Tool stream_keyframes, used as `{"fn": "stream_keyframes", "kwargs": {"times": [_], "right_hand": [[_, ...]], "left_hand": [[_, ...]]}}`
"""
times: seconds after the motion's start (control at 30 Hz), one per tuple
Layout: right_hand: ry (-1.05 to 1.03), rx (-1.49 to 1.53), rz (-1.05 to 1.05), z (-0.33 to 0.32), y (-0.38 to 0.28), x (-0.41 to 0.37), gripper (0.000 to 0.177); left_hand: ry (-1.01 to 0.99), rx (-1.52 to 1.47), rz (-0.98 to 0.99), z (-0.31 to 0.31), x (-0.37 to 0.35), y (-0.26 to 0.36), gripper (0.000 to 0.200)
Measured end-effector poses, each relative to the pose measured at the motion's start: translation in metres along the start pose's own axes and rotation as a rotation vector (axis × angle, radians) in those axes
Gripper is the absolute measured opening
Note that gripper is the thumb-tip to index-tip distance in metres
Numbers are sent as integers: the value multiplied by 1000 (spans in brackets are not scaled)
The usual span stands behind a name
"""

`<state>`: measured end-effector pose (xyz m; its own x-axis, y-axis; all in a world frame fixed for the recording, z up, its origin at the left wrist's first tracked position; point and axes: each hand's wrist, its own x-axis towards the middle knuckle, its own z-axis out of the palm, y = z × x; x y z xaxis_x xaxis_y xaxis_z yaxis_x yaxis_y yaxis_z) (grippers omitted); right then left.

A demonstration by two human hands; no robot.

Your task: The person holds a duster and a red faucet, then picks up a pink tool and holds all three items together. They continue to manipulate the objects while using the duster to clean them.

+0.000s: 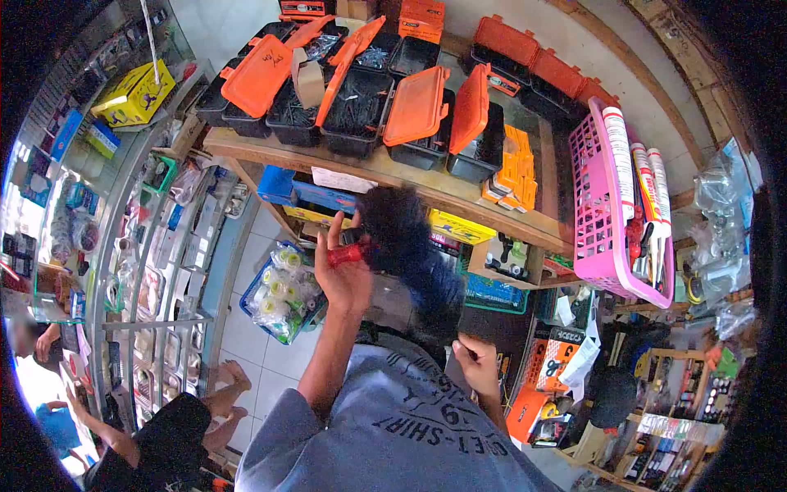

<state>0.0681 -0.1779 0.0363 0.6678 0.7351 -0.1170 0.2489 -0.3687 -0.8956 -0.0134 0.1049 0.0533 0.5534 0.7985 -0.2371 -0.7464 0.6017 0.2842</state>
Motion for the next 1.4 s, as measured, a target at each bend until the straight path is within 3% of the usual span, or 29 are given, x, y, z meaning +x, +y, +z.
{"fn": "stream_keyframes", "kwargs": {"times": [0.1,0.17,0.2,0.23,0.3,0.33,0.47,0.53,0.63,0.67,0.7,0.83,0.9,0.93,0.97,1.0,1.03,1.07,1.1,1.17,1.2,1.3,1.4], "right_hand": [[-54,-1,10,-13,1,3,25],[-83,-21,34,-20,-3,6,26],[-63,-10,18,-22,-5,7,26],[-42,1,1,-24,-7,9,26],[-114,-57,46,-33,-4,11,25],[-106,-4,79,-34,1,12,25],[-165,95,154,-45,41,7,25],[-195,66,147,-49,57,1,24],[-214,10,94,-49,75,-9,25],[-166,78,107,-45,71,-11,15],[-115,148,120,-40,64,-12,33],[25,268,155,-22,33,-11,32],[43,239,105,-7,10,-1,22],[61,181,-19,2,2,3,15],[77,121,-144,6,-2,5,12],[-16,108,58,2,10,1,22],[-20,107,55,4,18,-1,22],[14,106,149,9,18,-1,23],[49,105,246,13,18,-2,23],[-27,84,177,16,24,-5,24],[-101,64,109,17,24,-5,25],[45,187,226,18,7,-1,25],[-57,120,121,11,26,-6,25]], "left_hand": [[27,-31,-20,-15,5,-2,47],[144,122,-182,-57,15,-2,44],[185,122,-370,-42,10,3,43],[186,124,-374,-37,4,0,43],[81,-49,-580,-23,-9,-10,44],[-29,-92,-610,-12,-14,-10,46],[37,-18,-619,-12,-3,-2,44],[-83,-168,-482,4,3,9,43],[-1,-199,-466,2,10,23,44],[-59,-230,-436,-11,16,22,47],[-58,-229,-431,-12,17,23,47],[-68,-161,-333,-4,14,19,49],[-134,-45,-283,-8,11,14,57],[65,43,-139,3,8,5,62],[65,44,-139,12,3,3,62],[87,15,-130,21,-4,4,60],[111,-16,-120,25,-9,4,59],[-33,-139,-113,-40,17,-7,61],[-31,-139,-112,-22,11,-5,61],[2,-102,-146,11,0,-2,61],[-48,-59,-72,4,5,-4,62],[-116,1,-43,1,4,-1,63],[-161,-8,12,5,0,-4,60]]}}
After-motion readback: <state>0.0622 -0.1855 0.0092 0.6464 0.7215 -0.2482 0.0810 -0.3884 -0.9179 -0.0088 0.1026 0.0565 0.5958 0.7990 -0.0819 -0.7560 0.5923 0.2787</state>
